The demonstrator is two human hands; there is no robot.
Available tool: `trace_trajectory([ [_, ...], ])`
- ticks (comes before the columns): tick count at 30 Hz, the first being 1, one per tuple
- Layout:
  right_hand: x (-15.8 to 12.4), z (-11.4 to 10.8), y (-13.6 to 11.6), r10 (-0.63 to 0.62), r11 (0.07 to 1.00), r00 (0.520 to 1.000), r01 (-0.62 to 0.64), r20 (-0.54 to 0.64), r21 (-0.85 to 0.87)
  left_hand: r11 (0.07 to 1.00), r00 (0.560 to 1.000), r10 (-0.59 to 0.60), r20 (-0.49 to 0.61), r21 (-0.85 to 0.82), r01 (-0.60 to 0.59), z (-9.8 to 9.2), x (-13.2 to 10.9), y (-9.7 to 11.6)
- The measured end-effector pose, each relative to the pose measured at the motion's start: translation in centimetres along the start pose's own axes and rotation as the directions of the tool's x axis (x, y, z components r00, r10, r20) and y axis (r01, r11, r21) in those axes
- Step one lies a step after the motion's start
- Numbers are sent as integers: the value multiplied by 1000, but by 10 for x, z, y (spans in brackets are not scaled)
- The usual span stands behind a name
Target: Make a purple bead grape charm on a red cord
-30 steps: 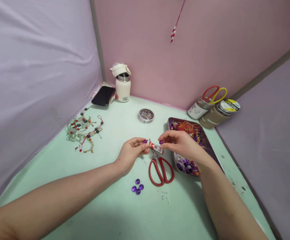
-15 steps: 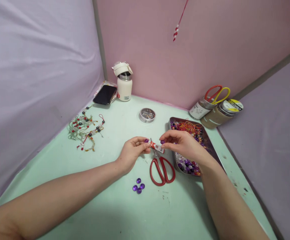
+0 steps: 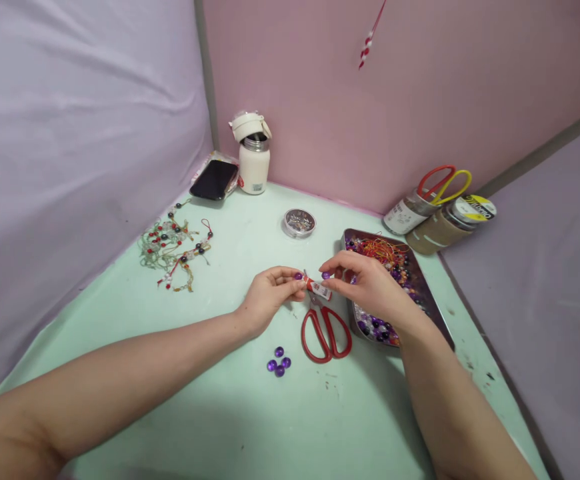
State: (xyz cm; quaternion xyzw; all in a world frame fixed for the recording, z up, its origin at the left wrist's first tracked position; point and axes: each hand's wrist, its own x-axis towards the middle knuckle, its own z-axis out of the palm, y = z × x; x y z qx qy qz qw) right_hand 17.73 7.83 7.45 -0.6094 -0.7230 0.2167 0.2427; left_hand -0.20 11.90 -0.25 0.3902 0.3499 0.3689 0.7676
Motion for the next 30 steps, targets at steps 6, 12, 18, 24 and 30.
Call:
trace_trajectory([
  [6, -1, 1, 0, 4, 1000, 1000, -4, -15, -10, 1000, 1000, 1, 23, 26, -1, -3, 1, -2],
  [12, -1, 2, 0, -14, 1000, 999, 13, -48, -24, 999, 999, -2, 37, 32, 1, -3, 1, -2],
  [18, 0, 4, -2, -35, 999, 999, 34, -27, -28, 1000, 999, -11, 49, 25, 10, -2, 0, -1],
  [24, 2, 12, -7, -69, 998, 996, 69, 51, 4, 1000, 998, -26, 65, 19, 25, -2, -1, 1],
  [30, 3, 21, -3, -40, 999, 998, 39, 56, 18, 998, 992, -55, 111, -26, 58, -3, 0, 0],
])
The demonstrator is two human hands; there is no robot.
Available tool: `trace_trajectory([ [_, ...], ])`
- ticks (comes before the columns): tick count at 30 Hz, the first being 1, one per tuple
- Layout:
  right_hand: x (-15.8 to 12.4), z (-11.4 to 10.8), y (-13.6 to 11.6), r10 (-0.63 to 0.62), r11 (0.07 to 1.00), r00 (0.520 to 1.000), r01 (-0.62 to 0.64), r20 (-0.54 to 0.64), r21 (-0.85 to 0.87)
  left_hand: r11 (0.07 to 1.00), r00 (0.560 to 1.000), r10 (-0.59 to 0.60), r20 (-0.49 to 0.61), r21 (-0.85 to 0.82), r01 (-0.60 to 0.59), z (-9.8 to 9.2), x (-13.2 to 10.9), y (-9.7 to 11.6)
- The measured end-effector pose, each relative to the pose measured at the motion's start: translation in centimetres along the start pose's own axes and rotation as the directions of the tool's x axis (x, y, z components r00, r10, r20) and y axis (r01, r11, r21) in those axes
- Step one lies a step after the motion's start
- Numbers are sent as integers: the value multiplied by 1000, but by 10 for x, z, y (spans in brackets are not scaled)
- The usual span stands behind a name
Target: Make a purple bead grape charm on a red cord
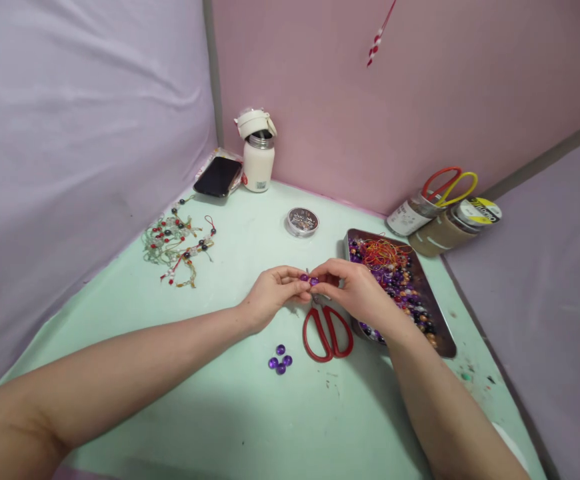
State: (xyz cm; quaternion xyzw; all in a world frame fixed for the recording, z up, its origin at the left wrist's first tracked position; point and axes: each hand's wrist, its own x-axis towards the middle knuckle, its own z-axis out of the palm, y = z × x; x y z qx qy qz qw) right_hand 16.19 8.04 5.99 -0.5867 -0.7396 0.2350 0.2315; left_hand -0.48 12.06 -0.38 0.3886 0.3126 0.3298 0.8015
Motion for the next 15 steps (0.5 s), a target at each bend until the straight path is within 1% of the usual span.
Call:
trace_trajectory([
  [3, 0, 3, 2, 3, 1000, 1000, -4, -13, -17, 999, 1000, -23, -9, -25, 23, 0, 0, 1],
  [12, -1, 2, 0, -68, 997, 998, 68, 1, -25, 997, 998, -39, -45, -72, 35, 2, 1, 3],
  [15, -2, 1, -1, -53, 999, 998, 53, -15, -10, 996, 999, -37, -37, -77, 34, 1, 2, 1],
])
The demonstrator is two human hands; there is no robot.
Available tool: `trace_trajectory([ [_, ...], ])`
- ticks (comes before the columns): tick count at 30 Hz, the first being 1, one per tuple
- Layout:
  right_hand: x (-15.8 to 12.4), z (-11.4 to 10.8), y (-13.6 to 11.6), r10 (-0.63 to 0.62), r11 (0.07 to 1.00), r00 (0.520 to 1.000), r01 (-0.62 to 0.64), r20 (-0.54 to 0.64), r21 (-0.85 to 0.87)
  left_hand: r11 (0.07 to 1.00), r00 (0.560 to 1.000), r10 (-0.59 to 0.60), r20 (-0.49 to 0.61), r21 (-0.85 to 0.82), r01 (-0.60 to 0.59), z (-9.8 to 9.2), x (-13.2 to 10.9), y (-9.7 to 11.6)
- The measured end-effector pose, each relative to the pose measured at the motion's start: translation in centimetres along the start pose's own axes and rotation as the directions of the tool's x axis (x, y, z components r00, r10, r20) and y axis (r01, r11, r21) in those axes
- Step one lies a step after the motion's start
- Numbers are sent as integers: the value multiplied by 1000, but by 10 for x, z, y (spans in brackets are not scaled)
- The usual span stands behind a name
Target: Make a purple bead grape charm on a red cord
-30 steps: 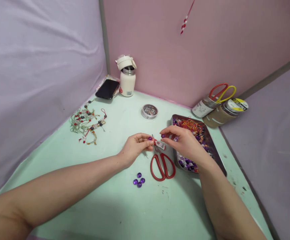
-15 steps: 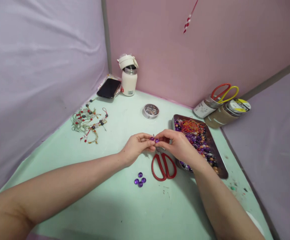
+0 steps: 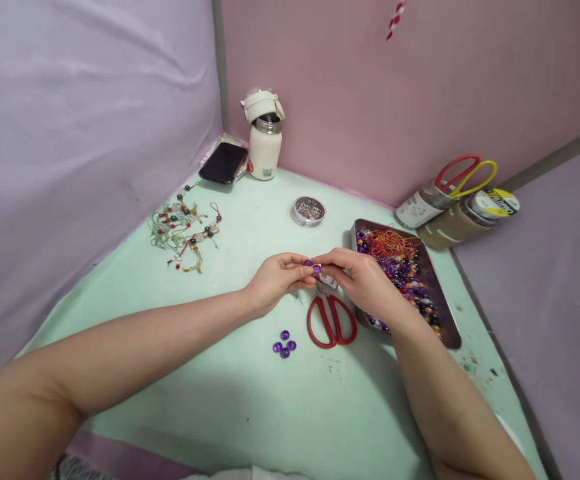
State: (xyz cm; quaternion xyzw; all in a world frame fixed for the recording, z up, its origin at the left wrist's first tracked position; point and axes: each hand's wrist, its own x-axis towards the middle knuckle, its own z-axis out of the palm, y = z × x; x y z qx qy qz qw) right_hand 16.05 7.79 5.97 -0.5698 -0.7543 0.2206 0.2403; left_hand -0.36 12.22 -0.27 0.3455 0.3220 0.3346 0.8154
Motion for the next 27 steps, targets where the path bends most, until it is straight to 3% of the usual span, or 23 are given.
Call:
trace_trajectory([
  [7, -1, 0, 2, 91, 992, 995, -88, -33, 92, 1000, 999, 23, 26, 11, -23, 0, 0, -1],
  [13, -2, -1, 0, 133, 988, 991, -130, -25, 86, 991, 999, 41, 35, 124, -45, 0, 0, -4],
  [22, -4, -2, -7, 48, 998, 998, -49, -40, -33, 976, 998, 26, 49, 216, -36, 4, -3, -1],
  [27, -4, -2, -9, -30, 989, 998, 21, -63, -143, 968, 996, 79, 32, 238, -84, 7, -8, 3],
])
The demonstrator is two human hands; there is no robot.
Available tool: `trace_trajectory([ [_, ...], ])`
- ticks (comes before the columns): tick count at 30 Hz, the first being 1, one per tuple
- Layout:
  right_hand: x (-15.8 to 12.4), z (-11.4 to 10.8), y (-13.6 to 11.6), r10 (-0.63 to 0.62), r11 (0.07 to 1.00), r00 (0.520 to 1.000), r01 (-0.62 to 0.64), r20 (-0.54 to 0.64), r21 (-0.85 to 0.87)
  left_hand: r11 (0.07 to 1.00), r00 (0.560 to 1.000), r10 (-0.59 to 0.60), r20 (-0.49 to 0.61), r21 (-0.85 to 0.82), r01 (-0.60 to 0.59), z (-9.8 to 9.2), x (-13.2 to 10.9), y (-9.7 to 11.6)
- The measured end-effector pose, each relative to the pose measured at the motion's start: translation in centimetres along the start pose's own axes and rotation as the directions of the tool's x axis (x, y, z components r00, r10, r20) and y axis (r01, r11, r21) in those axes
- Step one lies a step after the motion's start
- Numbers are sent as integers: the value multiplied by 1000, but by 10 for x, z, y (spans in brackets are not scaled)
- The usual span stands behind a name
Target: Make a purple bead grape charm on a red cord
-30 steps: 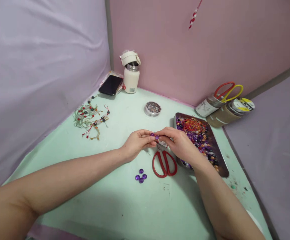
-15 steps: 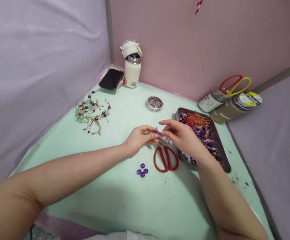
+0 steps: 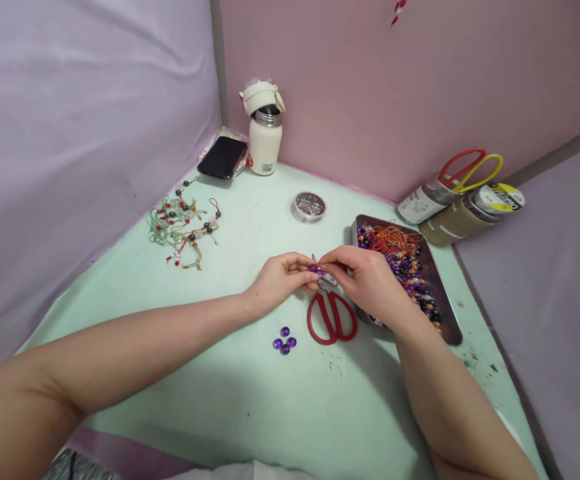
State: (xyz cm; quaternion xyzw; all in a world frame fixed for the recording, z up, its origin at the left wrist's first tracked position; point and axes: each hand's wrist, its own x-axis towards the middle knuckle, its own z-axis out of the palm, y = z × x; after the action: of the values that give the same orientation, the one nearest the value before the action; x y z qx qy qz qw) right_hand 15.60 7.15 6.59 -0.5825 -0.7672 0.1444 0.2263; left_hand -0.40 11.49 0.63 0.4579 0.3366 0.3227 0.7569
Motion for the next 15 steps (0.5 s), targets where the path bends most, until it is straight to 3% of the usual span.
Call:
trace_trajectory([
  [9, -7, -14, -23, -139, 985, 969, 114, -203, -132, 964, 963, 246, 108, 74, -255, -1, -9, 16],
  [15, -14, -20, -35, -244, 969, 912, 214, -329, -123, 887, 914, 402, 51, 225, -403, -3, -14, 30],
])
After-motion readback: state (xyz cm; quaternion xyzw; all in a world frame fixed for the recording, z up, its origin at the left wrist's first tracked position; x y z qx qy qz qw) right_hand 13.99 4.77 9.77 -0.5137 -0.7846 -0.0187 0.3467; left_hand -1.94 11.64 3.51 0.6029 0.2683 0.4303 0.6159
